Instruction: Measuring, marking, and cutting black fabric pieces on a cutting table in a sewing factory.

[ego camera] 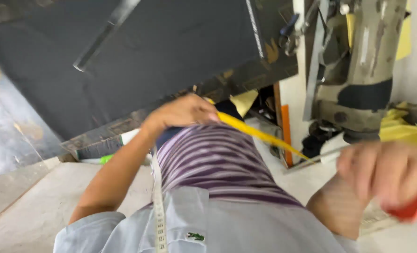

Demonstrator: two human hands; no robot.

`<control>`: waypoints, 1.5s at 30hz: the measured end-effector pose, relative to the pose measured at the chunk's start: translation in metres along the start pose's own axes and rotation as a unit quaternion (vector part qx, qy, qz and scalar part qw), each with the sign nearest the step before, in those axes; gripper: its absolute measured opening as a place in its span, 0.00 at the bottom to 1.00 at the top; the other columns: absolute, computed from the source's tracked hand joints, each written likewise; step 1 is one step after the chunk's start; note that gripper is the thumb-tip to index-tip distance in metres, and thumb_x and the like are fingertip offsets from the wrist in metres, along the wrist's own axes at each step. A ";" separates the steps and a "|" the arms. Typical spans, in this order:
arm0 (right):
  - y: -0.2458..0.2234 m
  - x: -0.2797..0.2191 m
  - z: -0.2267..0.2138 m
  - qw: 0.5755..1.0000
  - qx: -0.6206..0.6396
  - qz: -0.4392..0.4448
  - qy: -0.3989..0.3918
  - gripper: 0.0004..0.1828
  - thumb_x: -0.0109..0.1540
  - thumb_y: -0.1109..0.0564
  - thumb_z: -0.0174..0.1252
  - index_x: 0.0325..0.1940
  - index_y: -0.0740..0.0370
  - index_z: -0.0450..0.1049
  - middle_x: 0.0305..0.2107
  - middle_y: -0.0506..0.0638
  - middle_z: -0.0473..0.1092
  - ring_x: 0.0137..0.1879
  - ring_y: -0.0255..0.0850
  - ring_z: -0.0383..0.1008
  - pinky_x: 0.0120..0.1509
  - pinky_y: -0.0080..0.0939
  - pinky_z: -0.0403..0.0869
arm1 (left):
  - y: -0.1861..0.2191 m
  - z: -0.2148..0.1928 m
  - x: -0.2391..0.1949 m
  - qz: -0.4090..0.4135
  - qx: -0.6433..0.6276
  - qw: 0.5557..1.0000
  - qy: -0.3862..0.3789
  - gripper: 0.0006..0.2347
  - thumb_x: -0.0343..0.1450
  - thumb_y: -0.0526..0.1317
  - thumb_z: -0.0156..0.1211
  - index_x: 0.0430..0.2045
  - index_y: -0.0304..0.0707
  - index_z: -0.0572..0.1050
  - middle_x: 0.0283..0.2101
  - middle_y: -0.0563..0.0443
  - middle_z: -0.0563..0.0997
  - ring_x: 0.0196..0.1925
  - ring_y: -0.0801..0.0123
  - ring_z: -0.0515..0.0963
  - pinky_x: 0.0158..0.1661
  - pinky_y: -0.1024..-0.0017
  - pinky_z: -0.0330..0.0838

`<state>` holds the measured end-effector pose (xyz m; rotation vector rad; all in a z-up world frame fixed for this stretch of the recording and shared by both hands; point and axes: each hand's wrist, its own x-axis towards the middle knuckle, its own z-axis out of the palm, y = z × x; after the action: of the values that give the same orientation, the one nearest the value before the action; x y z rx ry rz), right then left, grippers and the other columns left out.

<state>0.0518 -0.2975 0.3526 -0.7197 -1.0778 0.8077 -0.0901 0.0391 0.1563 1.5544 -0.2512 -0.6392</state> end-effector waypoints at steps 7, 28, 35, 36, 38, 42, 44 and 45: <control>0.085 -0.135 -0.131 0.940 0.075 0.197 0.269 0.16 0.67 0.64 0.54 0.60 0.66 0.75 0.29 0.63 0.73 0.28 0.49 0.79 0.31 0.38 0.81 | -0.074 -0.009 0.066 -0.165 0.060 0.977 0.119 0.09 0.74 0.44 0.60 0.35 0.41 0.85 0.39 0.56 0.87 0.33 0.73 0.82 0.42 0.69 0.75; 0.193 -0.065 -0.163 0.652 -0.214 0.718 0.112 0.18 0.60 0.49 0.60 0.51 0.56 0.82 0.45 0.47 0.79 0.51 0.38 0.77 0.56 0.40 0.72 | -0.071 -0.023 0.219 -0.087 0.502 0.847 0.154 0.04 0.70 0.48 0.66 0.27 0.56 0.84 0.31 0.59 0.85 0.39 0.58 0.82 0.47 0.57 0.65; 0.239 -0.077 -0.165 0.693 -0.262 0.620 0.259 0.11 0.64 0.52 0.58 0.39 0.55 0.85 0.20 0.43 0.73 0.22 0.28 0.57 0.28 0.34 0.56 | -0.076 -0.018 0.235 -0.008 0.573 0.773 0.273 0.07 0.65 0.41 0.67 0.33 0.44 0.81 0.39 0.51 0.77 0.49 0.52 0.71 0.58 0.47 0.52; 0.242 -0.080 -0.163 0.671 -0.246 0.630 0.303 0.10 0.63 0.53 0.60 0.34 0.56 0.85 0.20 0.44 0.74 0.22 0.29 0.61 0.29 0.33 0.60 | -0.080 -0.018 0.230 -0.005 0.534 0.759 0.372 0.16 0.62 0.30 0.65 0.44 0.34 0.78 0.51 0.39 0.72 0.61 0.41 0.66 0.67 0.33 0.45; 0.241 -0.077 -0.162 0.672 -0.245 0.634 0.292 0.11 0.64 0.53 0.59 0.36 0.58 0.85 0.24 0.46 0.77 0.28 0.32 0.68 0.35 0.34 0.66 | -0.077 -0.003 0.221 -0.032 0.506 0.757 0.413 0.16 0.67 0.35 0.69 0.49 0.33 0.77 0.55 0.39 0.71 0.62 0.43 0.67 0.67 0.37 0.48; 0.243 -0.080 -0.164 0.663 -0.260 0.647 0.272 0.12 0.66 0.52 0.58 0.37 0.57 0.86 0.20 0.42 0.74 0.25 0.29 0.62 0.33 0.34 0.61 | -0.093 0.035 0.222 -0.054 0.475 0.767 0.427 0.21 0.75 0.48 0.69 0.55 0.31 0.75 0.63 0.37 0.71 0.66 0.46 0.69 0.68 0.42 0.53; 0.242 -0.078 -0.166 0.663 -0.264 0.650 0.262 0.13 0.65 0.52 0.58 0.36 0.57 0.86 0.18 0.41 0.72 0.25 0.29 0.60 0.32 0.35 0.59 | -0.100 0.045 0.226 -0.064 0.472 0.767 0.429 0.20 0.76 0.49 0.67 0.56 0.33 0.76 0.66 0.39 0.69 0.69 0.48 0.66 0.69 0.43 0.52; 0.241 -0.077 -0.167 0.662 -0.268 0.652 0.253 0.13 0.65 0.52 0.57 0.36 0.56 0.86 0.17 0.41 0.70 0.24 0.29 0.58 0.32 0.35 0.58 | -0.103 0.051 0.229 -0.070 0.470 0.767 0.431 0.20 0.78 0.51 0.64 0.57 0.34 0.76 0.69 0.41 0.67 0.71 0.49 0.64 0.70 0.43 0.51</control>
<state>0.1388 -0.2568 0.0651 -2.2041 -0.0702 1.3432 0.0462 -0.1138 0.0026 2.6850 0.3191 0.2354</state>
